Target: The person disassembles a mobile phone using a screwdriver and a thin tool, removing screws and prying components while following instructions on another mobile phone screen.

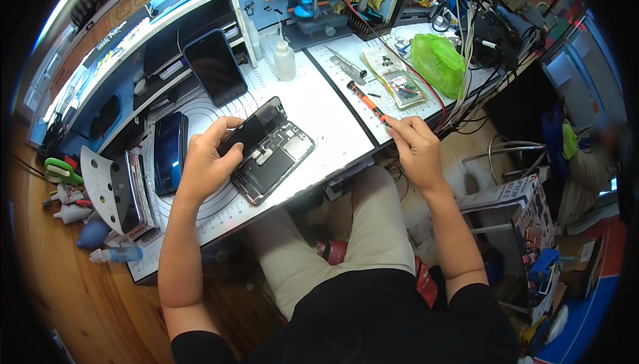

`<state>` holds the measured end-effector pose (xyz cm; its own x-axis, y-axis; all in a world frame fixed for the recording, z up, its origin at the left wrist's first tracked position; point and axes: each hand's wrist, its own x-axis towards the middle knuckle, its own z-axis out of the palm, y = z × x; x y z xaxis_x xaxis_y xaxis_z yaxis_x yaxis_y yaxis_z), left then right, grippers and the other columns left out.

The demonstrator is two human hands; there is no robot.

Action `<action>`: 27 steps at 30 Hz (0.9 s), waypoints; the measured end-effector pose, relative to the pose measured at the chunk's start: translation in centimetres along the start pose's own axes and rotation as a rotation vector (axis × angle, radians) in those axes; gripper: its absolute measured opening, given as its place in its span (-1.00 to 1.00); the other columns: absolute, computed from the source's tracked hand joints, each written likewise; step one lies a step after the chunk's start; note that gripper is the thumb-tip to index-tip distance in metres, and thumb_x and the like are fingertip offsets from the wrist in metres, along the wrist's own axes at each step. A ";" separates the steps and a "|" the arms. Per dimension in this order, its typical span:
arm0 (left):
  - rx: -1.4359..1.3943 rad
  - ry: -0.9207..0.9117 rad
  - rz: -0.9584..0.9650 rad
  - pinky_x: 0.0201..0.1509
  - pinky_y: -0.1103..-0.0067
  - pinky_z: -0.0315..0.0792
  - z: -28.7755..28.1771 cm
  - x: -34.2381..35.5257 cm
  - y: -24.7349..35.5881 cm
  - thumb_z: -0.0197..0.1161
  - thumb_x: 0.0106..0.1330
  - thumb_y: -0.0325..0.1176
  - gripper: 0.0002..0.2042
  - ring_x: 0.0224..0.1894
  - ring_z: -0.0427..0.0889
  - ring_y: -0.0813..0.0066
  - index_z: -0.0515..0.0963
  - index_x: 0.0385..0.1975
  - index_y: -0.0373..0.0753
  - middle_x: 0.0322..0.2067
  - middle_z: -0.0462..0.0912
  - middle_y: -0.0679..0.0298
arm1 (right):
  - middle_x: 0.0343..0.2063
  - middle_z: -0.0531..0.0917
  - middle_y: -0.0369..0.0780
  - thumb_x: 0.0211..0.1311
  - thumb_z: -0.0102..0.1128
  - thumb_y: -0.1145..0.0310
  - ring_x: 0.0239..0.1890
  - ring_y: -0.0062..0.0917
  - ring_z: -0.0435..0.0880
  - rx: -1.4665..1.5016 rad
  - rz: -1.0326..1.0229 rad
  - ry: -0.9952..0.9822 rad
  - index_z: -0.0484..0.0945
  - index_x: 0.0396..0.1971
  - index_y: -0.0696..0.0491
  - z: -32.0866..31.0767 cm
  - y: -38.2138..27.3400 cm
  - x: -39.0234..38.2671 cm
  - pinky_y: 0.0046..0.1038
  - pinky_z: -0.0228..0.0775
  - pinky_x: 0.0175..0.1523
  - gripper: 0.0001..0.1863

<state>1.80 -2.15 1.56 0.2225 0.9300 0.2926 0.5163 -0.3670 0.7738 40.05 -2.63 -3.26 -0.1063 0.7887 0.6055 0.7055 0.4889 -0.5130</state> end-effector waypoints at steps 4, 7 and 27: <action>-0.024 0.005 0.016 -0.29 0.58 0.46 0.0 0.0 -0.1 0.22 0.21 -0.57 -0.69 -0.45 0.59 0.59 0.55 -0.02 -0.44 -0.48 0.70 0.11 | -0.39 0.59 -0.12 0.25 0.29 0.60 -0.33 -0.24 0.60 -0.055 -0.063 -0.018 0.70 -0.04 0.18 0.5 0.3 0.6 -0.31 0.45 -0.19 -0.73; -0.022 -0.006 0.001 -0.29 0.58 0.46 0.0 0.0 0.2 0.21 0.21 -0.57 -0.69 -0.45 0.60 0.58 0.55 -0.02 -0.44 -0.48 0.70 0.10 | -0.41 0.58 -0.11 0.27 0.27 0.63 -0.35 -0.27 0.58 -0.100 -0.119 -0.037 0.69 -0.03 0.21 0.5 0.5 0.6 -0.34 0.43 -0.20 -0.72; -0.016 -0.028 -0.027 -0.28 0.57 0.49 -0.2 0.0 0.5 0.20 0.22 -0.57 -0.70 -0.44 0.64 0.56 0.56 -0.03 -0.43 -0.47 0.72 0.11 | -0.38 0.63 -0.08 0.26 0.30 0.58 -0.35 -0.27 0.64 -0.061 -0.070 -0.051 0.69 -0.10 0.20 -1.2 -0.2 2.5 -0.34 0.46 -0.20 -0.78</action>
<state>1.93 -2.34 2.08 0.2323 0.9384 0.2560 0.5087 -0.3415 0.7903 40.46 -1.22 -0.96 -0.1913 0.7723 0.6057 0.7362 0.5210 -0.4318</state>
